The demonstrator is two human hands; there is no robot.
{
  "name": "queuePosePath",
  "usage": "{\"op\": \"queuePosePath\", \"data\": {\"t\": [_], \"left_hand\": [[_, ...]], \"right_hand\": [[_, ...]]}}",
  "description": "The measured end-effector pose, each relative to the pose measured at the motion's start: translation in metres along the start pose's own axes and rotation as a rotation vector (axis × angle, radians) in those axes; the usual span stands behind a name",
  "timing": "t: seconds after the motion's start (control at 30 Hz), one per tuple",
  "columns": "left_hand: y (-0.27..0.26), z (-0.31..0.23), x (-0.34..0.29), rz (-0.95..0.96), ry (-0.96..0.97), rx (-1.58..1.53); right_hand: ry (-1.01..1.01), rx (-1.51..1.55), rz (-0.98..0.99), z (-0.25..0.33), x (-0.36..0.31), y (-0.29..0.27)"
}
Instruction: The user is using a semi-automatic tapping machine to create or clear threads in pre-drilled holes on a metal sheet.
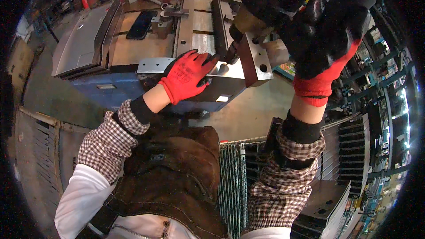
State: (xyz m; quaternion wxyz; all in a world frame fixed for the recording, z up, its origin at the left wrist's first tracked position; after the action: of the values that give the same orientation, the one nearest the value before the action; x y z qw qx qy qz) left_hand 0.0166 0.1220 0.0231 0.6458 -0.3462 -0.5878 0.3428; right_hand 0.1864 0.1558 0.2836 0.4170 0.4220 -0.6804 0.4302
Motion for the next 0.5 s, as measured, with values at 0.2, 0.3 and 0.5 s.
{"op": "queuePosePath", "data": {"t": [0.2,0.3,0.5], "left_hand": [[0.001,-0.003,0.001,0.025,-0.011,0.018],[0.005,-0.003,0.0,0.042,-0.014,0.016],[0.003,-0.003,0.0,0.014,-0.012,0.018]], "right_hand": [[0.115,0.179,0.024,-0.015,-0.007,0.005],[0.234,0.325,0.011,-0.027,-0.015,0.007],[0.301,0.388,0.012,-0.035,-0.019,0.007]]}}
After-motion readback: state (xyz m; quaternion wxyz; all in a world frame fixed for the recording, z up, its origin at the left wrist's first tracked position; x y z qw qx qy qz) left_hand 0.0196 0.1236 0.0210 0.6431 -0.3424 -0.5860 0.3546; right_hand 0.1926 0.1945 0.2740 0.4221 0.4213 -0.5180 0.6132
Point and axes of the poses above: each hand's wrist, its own x-axis towards the middle knuckle, its own y-axis out of the palm, z = x × y, the point moved 9 cm from there along x, towards the middle knuckle, and after that the axes turned 11 degrees about x, right-handed, at the moved point
